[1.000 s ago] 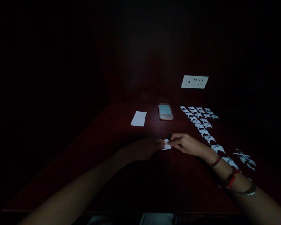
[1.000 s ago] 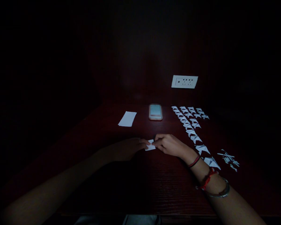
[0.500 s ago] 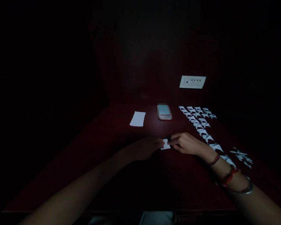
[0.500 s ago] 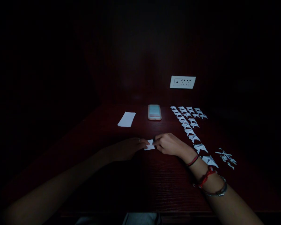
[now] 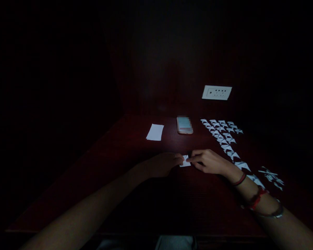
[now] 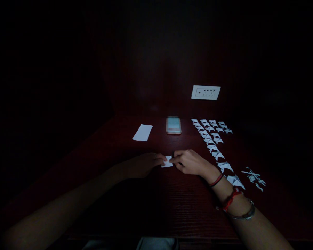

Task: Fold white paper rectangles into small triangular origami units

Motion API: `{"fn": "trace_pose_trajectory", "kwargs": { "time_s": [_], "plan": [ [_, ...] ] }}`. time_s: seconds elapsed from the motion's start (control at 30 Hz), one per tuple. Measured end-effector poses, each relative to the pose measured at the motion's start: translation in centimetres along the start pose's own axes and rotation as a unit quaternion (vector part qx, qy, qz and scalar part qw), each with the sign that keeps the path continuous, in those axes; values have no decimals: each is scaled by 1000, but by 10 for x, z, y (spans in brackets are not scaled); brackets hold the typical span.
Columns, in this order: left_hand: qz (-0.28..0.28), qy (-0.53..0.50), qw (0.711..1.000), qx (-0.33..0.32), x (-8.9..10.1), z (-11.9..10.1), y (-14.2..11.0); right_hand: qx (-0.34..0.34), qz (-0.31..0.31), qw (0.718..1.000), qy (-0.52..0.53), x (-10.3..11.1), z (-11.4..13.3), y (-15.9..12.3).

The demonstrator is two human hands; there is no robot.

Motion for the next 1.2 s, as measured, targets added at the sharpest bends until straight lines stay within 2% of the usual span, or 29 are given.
{"fn": "trace_pose_trajectory", "kwargs": {
  "time_s": [0.63,0.83,1.03,1.2],
  "plan": [
    [14,47,999,-14,-3,4,0,-2,14,1000,-25,3,-5,0],
    [7,54,998,-13,-2,6,-3,-46,-18,999,-13,5,-12,-5],
    [-3,73,997,-19,1,5,-2,-9,6,1000,9,3,-8,-3],
    [-4,105,994,1,0,3,-1,-7,16,1000,10,3,-8,-2]
  ]
}}
Point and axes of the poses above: each hand's wrist, its own y-axis towards the middle knuckle, its own x-axis out of the back of the hand, z = x × y, the point moved 1 cm from there along y, towards the middle knuckle, and after that the axes turned 1 degree about -x, right-handed, at the moved point
